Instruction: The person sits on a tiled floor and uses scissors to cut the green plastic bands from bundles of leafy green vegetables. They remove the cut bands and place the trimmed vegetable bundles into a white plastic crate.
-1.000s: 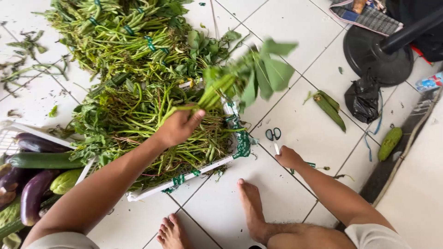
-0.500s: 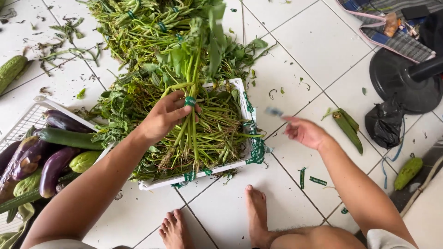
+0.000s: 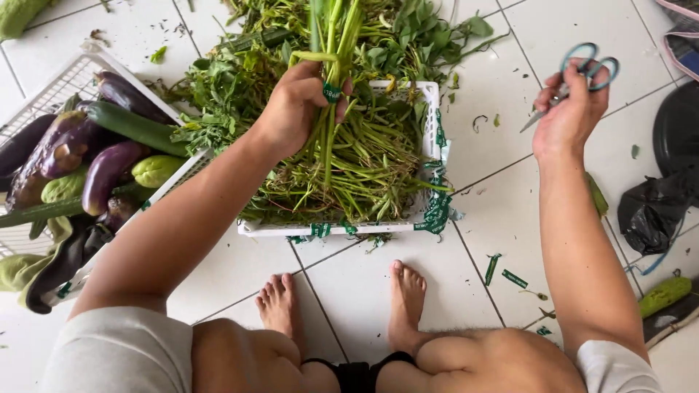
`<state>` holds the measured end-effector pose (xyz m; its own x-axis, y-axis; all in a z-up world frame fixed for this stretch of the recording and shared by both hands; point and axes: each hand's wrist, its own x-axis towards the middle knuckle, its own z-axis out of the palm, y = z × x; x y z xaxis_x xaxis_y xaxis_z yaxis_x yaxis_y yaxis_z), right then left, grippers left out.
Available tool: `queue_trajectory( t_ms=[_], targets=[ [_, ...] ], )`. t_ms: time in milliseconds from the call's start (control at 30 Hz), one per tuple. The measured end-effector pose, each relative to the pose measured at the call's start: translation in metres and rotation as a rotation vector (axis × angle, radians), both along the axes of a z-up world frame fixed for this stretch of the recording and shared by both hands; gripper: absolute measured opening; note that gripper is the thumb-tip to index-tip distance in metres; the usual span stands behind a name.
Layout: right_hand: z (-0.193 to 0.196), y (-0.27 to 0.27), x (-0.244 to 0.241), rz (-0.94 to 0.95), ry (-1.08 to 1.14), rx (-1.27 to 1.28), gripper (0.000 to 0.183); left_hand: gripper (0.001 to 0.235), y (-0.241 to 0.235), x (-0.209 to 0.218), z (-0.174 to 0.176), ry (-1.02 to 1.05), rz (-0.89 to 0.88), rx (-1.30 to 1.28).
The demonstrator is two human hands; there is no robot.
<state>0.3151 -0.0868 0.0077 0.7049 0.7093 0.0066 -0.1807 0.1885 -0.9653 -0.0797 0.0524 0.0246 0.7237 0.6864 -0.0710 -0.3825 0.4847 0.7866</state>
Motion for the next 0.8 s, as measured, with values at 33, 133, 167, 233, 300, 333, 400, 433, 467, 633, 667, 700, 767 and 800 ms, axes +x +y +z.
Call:
queue_trajectory(
  t_ms=[33, 133, 167, 233, 300, 333, 400, 433, 467, 633, 667, 700, 767, 800],
  targets=[
    [0.007, 0.006, -0.013, 0.007, 0.003, 0.001, 0.008, 0.056, 0.000, 0.000, 0.000, 0.003, 0.007, 0.001],
    [0.038, 0.022, -0.053, 0.253, 0.130, -0.038, 0.033, 0.045, 0.001, 0.005, 0.000, 0.012, 0.022, -0.027],
    [0.054, 0.025, -0.071, 0.380, 0.230, -0.008, 0.045, 0.042, 0.001, 0.006, 0.000, 0.030, 0.034, -0.008],
    [0.068, 0.035, -0.090, 0.510, 0.333, 0.024, 0.058, 0.044, 0.002, 0.008, -0.004, 0.050, 0.050, 0.013],
    [0.061, 0.042, -0.095, 0.812, 0.420, 0.189, 0.029, 0.022, 0.002, 0.009, -0.012, 0.028, 0.054, 0.026],
    [0.066, 0.044, -0.105, 0.815, 0.425, 0.189, 0.029, 0.022, 0.001, 0.008, -0.011, 0.032, 0.058, 0.025],
    [0.075, 0.047, -0.123, 1.024, 0.245, 0.287, 0.028, 0.025, -0.003, 0.007, -0.011, 0.048, 0.037, -0.018],
    [0.076, 0.047, -0.127, 1.027, 0.251, 0.286, 0.028, 0.025, -0.006, 0.006, -0.009, 0.051, 0.041, -0.021],
    [0.077, 0.048, -0.132, 1.031, 0.153, 0.252, 0.029, 0.028, -0.007, 0.005, -0.007, 0.080, 0.026, 0.005],
    [0.076, 0.049, -0.140, 1.104, 0.106, 0.210, 0.045, 0.047, -0.013, 0.005, 0.003, 0.217, -0.032, 0.110],
    [0.076, 0.049, -0.142, 1.105, 0.095, 0.229, 0.043, 0.052, -0.014, 0.005, 0.007, 0.275, -0.064, 0.178],
    [0.076, 0.049, -0.144, 1.105, 0.085, 0.249, 0.040, 0.058, -0.016, 0.005, 0.010, 0.334, -0.096, 0.246],
    [0.076, 0.050, -0.140, 1.127, 0.121, 0.221, 0.047, 0.059, -0.019, 0.006, 0.014, 0.372, -0.106, 0.255],
    [0.076, 0.050, -0.138, 1.150, 0.158, 0.195, 0.054, 0.059, -0.021, 0.007, 0.016, 0.411, -0.115, 0.265]
  ],
)
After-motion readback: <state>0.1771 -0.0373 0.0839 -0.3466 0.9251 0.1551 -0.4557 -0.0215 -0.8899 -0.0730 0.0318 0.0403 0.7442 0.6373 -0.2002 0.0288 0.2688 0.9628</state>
